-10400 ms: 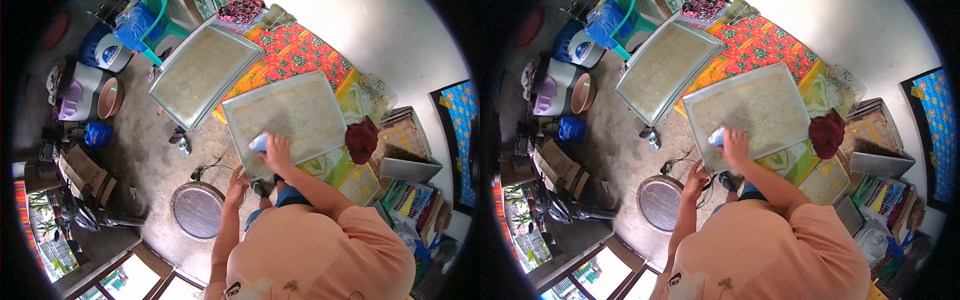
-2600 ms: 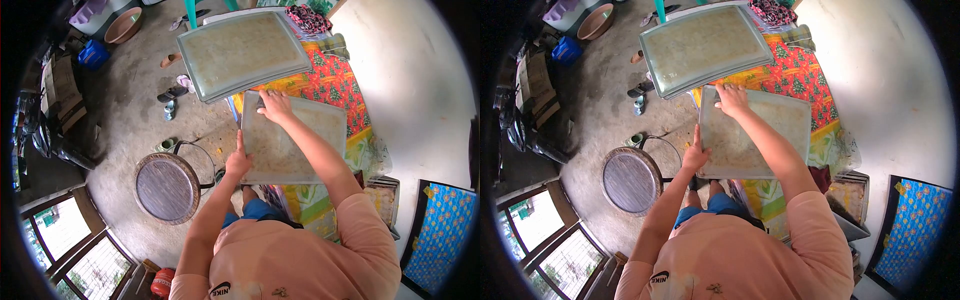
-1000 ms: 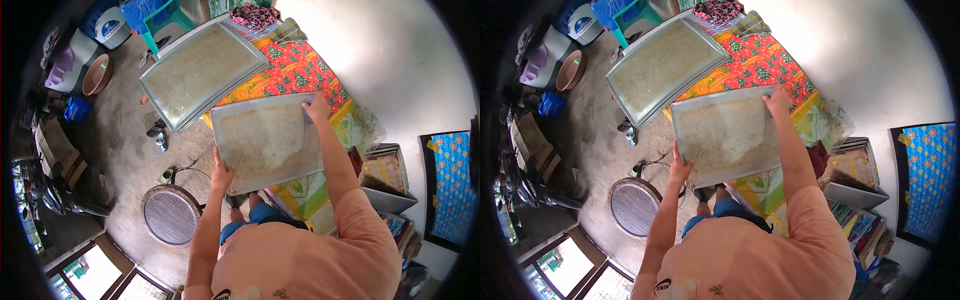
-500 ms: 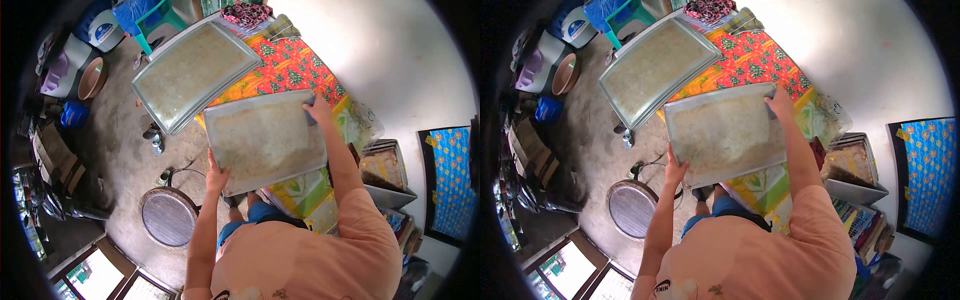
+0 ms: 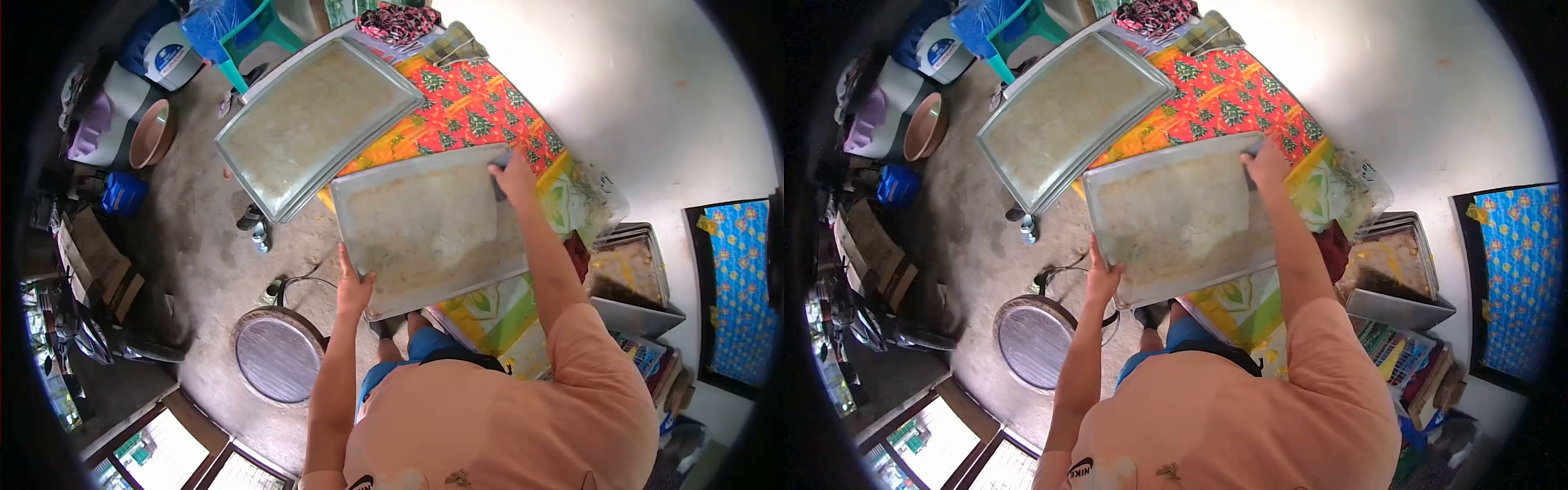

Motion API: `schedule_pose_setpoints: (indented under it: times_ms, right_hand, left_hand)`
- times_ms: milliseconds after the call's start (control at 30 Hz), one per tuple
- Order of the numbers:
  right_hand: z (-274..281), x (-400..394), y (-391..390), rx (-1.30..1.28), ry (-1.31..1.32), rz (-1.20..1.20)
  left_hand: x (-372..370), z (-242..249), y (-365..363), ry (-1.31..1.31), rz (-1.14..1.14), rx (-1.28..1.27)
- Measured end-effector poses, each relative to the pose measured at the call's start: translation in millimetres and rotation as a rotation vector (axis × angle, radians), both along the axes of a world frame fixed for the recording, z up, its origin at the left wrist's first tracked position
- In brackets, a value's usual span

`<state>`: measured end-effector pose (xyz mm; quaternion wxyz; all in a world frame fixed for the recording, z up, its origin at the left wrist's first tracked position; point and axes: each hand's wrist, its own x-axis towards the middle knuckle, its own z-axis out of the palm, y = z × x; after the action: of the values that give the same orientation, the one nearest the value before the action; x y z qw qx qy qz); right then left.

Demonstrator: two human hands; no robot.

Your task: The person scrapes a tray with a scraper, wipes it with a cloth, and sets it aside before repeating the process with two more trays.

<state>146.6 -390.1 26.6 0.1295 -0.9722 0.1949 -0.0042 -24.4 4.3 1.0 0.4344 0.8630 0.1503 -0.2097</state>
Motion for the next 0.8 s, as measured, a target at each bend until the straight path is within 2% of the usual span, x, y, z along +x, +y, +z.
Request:
schedule_pose_setpoints:
  times_ms: [33,67,100,200,300,400,600,700,800]
  right_hand:
    - [-4,-12,13,0.042,0.031,0.086]
    - [2,-42,50,-0.048,0.011,0.226]
    - [8,-64,81,-0.139,-0.009,0.367]
    - [-5,-71,57,-0.015,0.05,0.276]
    - [-2,-75,16,-0.069,0.0,0.095]
    - [7,-110,57,-0.209,0.047,0.327]
    - [21,-109,39,-0.119,0.125,0.155]
    - [6,-120,47,-0.252,-0.037,0.315]
    - [10,-112,39,-0.165,0.04,0.163]
  left_hand:
    - [-3,-12,1,-0.069,-0.019,0.026]
    - [-7,-17,2,-0.137,-0.042,0.051]
    - [-5,-12,1,-0.083,-0.027,0.025]
    - [1,6,-1,0.037,-0.003,-0.012]
    - [-1,3,0,0.054,-0.012,0.017]
    - [-2,-3,-1,0.018,-0.023,0.029]
    - [-1,-13,2,-0.05,-0.037,0.028]
    - [-1,-8,3,-0.008,-0.044,0.039]
    - [1,-8,2,-0.028,-0.054,0.055]
